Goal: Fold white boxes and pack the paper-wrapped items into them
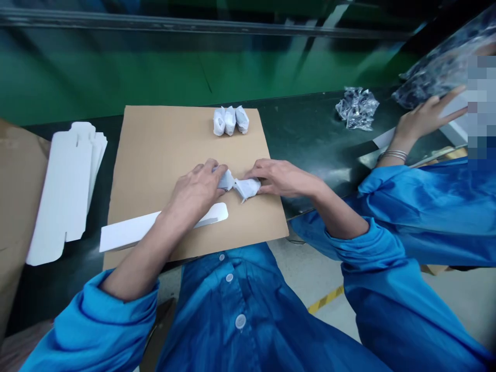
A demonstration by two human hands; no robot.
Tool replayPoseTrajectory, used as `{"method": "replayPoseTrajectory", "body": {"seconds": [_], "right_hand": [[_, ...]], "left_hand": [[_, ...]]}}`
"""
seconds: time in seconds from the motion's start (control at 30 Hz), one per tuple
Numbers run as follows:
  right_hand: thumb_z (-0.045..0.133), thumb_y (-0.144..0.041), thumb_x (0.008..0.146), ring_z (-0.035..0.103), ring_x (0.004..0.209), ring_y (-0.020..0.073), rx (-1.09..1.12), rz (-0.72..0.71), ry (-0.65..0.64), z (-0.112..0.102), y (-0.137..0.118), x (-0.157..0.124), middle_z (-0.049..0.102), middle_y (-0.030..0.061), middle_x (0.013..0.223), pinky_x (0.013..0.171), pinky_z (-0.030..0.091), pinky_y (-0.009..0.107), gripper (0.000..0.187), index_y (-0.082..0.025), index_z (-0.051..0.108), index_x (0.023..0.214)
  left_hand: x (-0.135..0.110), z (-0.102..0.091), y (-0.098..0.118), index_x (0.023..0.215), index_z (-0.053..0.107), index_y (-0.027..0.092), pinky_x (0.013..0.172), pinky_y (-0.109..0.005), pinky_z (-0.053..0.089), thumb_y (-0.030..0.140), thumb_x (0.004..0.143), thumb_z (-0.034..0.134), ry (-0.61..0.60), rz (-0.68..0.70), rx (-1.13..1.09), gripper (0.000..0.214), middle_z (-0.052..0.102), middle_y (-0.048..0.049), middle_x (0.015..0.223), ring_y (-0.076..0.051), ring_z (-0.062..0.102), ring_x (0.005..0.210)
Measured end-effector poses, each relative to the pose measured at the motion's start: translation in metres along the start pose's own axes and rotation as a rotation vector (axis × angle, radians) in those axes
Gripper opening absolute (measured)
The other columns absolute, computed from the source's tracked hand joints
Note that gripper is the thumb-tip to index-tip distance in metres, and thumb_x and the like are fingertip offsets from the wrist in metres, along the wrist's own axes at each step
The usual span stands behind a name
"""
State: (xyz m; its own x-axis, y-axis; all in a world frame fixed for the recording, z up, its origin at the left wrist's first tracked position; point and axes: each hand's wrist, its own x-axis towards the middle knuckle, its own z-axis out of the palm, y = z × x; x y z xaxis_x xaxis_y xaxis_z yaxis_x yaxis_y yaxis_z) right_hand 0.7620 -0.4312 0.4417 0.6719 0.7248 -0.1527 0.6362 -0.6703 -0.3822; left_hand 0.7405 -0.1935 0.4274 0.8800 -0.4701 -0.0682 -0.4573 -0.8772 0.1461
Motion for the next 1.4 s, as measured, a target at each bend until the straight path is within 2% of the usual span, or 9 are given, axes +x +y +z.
{"method": "replayPoseTrajectory", "body": {"seconds": [0.37, 0.53, 0.7, 0.83, 0.97, 1.07, 1.2, 1.3, 1.4], "right_hand": [[0.048, -0.031, 0.099, 0.064, 0.107, 0.0215, 0.131, 0.065, -0.036, -0.007, 0.014, -0.027, 0.069, 0.0072, 0.120, 0.090, 0.048, 0.034, 0.029, -0.019, 0.066, 0.119], [0.040, -0.033, 0.102, 0.063, 0.105, 0.0273, -0.216, 0.399, 0.358, 0.005, 0.003, -0.025, 0.068, 0.0126, 0.117, 0.084, 0.050, 0.039, 0.036, -0.016, 0.065, 0.122], [0.050, -0.027, 0.097, 0.052, 0.123, 0.0297, -0.184, 0.144, 0.272, 0.027, -0.007, -0.020, 0.054, 0.0147, 0.140, 0.102, 0.046, 0.047, 0.044, -0.015, 0.051, 0.139], [0.051, -0.017, 0.092, 0.055, 0.118, 0.0286, -0.081, 0.176, 0.267, 0.034, -0.001, -0.011, 0.061, 0.0145, 0.127, 0.100, 0.048, 0.046, 0.046, -0.015, 0.051, 0.138], [0.057, -0.016, 0.088, 0.058, 0.114, 0.0290, -0.031, 0.239, 0.316, 0.034, -0.006, -0.011, 0.064, 0.0141, 0.121, 0.098, 0.048, 0.045, 0.046, -0.015, 0.056, 0.135], [0.066, -0.019, 0.085, 0.063, 0.105, 0.0240, 0.270, 0.215, 0.374, 0.034, -0.030, -0.017, 0.067, 0.0101, 0.121, 0.092, 0.051, 0.039, 0.043, -0.018, 0.060, 0.128], [0.069, -0.020, 0.085, 0.066, 0.101, 0.0181, 0.595, -0.029, 0.113, 0.038, -0.062, -0.017, 0.069, 0.0049, 0.117, 0.086, 0.053, 0.031, 0.042, -0.023, 0.062, 0.126], [0.066, -0.012, 0.086, 0.064, 0.107, 0.0187, 0.529, -0.095, 0.087, 0.050, -0.068, -0.001, 0.069, 0.0061, 0.115, 0.094, 0.050, 0.036, 0.034, -0.021, 0.065, 0.120], [0.057, -0.012, 0.091, 0.060, 0.115, 0.0219, 0.380, -0.128, 0.252, 0.072, -0.073, 0.013, 0.067, 0.0101, 0.120, 0.102, 0.047, 0.043, 0.028, -0.019, 0.064, 0.118]], "left_hand": [[-0.013, -0.015, -0.021, 0.149, 0.032, 0.016, 0.109, -0.055, 0.043, 0.029, 0.094, 0.054, 0.164, -0.181, -0.007, 0.061, 0.031, -0.0196, 0.159, -0.039, 0.041, 0.140], [-0.074, 0.001, -0.042, 0.147, 0.036, 0.022, 0.111, -0.057, 0.040, 0.052, 0.089, 0.059, 0.100, 0.090, -0.020, 0.069, 0.051, -0.0138, 0.148, -0.036, 0.050, 0.133], [-0.106, 0.024, -0.057, 0.145, 0.044, 0.024, 0.096, -0.051, 0.050, 0.049, 0.094, 0.051, 0.064, 0.084, -0.005, 0.057, 0.064, -0.0139, 0.130, -0.034, 0.061, 0.115], [-0.102, 0.018, -0.045, 0.149, 0.039, 0.023, 0.099, -0.052, 0.047, 0.046, 0.094, 0.051, 0.051, 0.144, 0.012, 0.061, 0.051, -0.0155, 0.146, -0.036, 0.054, 0.125], [-0.097, 0.013, -0.033, 0.137, 0.053, 0.041, 0.096, -0.052, 0.046, 0.016, 0.094, 0.044, -0.023, 0.307, -0.008, 0.050, 0.044, -0.0072, 0.152, -0.032, 0.051, 0.130], [-0.099, 0.015, -0.031, 0.127, 0.061, 0.044, 0.094, -0.051, 0.044, 0.006, 0.089, 0.044, -0.013, 0.335, -0.043, 0.057, 0.043, -0.0052, 0.153, -0.032, 0.047, 0.132], [-0.103, 0.018, -0.033, 0.114, 0.069, 0.038, 0.092, -0.046, 0.042, 0.007, 0.088, 0.049, 0.036, 0.358, -0.079, 0.046, 0.051, -0.0048, 0.145, -0.031, 0.049, 0.128], [-0.103, 0.019, -0.034, 0.104, 0.073, 0.032, 0.094, -0.044, 0.042, 0.005, 0.088, 0.049, 0.066, 0.395, -0.122, 0.039, 0.053, -0.0051, 0.141, -0.029, 0.049, 0.126], [-0.101, 0.020, -0.034, 0.101, 0.073, 0.030, 0.095, -0.044, 0.043, 0.006, 0.089, 0.048, 0.101, 0.408, -0.145, 0.037, 0.053, -0.0062, 0.139, -0.029, 0.049, 0.126]]}}
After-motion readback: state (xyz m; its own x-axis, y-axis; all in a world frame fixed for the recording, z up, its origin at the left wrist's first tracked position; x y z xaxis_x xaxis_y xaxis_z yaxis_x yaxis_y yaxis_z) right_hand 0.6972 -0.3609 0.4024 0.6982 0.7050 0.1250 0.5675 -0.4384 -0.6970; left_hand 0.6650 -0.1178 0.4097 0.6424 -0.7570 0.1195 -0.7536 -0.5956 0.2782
